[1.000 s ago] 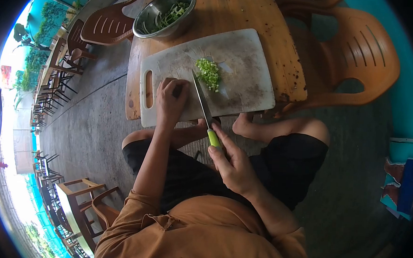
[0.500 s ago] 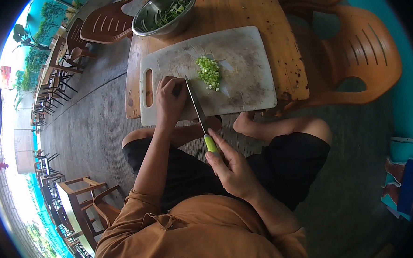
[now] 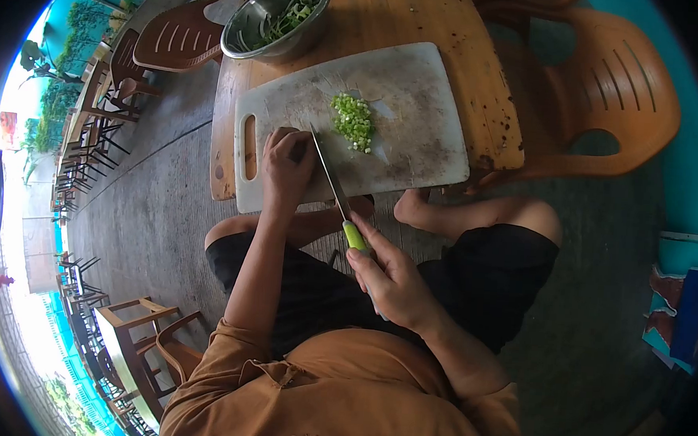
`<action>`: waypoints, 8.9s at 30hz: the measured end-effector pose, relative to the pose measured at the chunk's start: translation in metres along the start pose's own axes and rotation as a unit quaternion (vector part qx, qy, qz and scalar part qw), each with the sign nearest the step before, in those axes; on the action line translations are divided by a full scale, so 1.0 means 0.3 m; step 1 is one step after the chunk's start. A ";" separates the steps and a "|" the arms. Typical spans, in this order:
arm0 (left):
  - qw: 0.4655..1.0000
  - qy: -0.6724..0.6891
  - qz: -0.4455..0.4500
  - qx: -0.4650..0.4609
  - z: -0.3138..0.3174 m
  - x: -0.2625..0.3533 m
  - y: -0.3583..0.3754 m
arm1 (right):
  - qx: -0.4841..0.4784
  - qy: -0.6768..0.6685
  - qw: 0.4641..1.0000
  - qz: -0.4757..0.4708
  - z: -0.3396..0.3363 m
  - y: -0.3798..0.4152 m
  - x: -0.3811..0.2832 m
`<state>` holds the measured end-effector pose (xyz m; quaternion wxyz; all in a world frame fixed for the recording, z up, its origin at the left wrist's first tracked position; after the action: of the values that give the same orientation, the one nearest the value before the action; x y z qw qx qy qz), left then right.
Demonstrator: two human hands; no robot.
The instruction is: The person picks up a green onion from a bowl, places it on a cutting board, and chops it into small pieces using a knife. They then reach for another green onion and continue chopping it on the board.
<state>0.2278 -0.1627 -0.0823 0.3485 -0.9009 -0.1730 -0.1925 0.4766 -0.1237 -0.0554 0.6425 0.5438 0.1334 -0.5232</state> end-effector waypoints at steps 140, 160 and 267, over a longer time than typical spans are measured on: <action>0.999 -0.046 0.013 0.022 0.002 0.017 0.000 | 0.022 -0.016 0.999 -0.044 0.011 -0.004 0.004; 0.999 -0.043 0.018 0.017 0.005 0.005 0.001 | 0.025 -0.002 1.000 -0.014 0.023 0.008 0.007; 0.998 -0.053 -0.003 -0.015 0.011 -0.002 0.004 | 0.041 -0.003 0.999 -0.030 0.031 -0.015 0.023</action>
<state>0.2286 -0.1613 -0.0853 0.3246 -0.9145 -0.1910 -0.1478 0.4722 -0.1347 -0.0596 0.6040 0.5637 0.1262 -0.5490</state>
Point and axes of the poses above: each hand's wrist, its own y-axis away from the middle knuckle, its own z-axis out of the palm, x = y × z, the point moved 5 cm from there along -y, towards the middle knuckle, and after that the axes turned 14 degrees about z, right-handed, at the moved point
